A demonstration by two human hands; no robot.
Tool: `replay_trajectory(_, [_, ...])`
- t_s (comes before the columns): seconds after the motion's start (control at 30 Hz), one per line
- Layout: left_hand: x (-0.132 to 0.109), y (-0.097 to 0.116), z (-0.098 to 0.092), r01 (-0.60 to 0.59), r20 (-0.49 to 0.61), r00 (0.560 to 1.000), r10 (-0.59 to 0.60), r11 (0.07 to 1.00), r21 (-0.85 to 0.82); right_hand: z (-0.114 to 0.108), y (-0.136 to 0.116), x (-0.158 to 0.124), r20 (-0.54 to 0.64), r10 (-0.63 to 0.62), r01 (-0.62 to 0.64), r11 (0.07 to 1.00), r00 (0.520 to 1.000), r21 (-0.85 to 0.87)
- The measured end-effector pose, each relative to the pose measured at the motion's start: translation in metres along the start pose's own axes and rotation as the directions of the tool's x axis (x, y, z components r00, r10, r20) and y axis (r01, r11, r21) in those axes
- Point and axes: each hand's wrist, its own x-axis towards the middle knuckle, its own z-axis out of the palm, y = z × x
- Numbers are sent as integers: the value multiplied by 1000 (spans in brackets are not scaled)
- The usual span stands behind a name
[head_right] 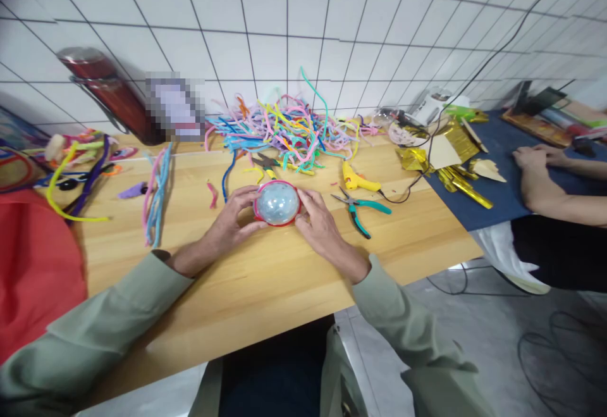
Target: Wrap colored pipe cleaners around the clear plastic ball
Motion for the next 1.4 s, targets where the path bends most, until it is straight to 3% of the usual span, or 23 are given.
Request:
replay_trajectory(0.2, [-1,0,0,44,-17,999,-45,998,-35,3,-6,-1,74,12,-14,999,997,29])
replay_trajectory(0.57, [0,4,1,261,-12,960,-281,905,-336,12,-3,-3,3,25,-25,995,1000,100])
replay_trajectory(0.77, [3,5,0,218,-66,962,-264,892,-395,13,2,-5,18,84,-86,978,996,192])
replay_trajectory(1.13, [9,11,-3,141,-90,980,-176,942,-304,18,7,-7,1,88,-87,976,996,201])
replay_trajectory(1.27, [8,9,-1,187,-74,971,-227,915,-356,18,6,-7,4,95,-94,973,995,212])
replay_trajectory(1.4, [6,7,0,275,-75,935,-346,844,-461,17,5,-8,-4,81,-78,973,997,219])
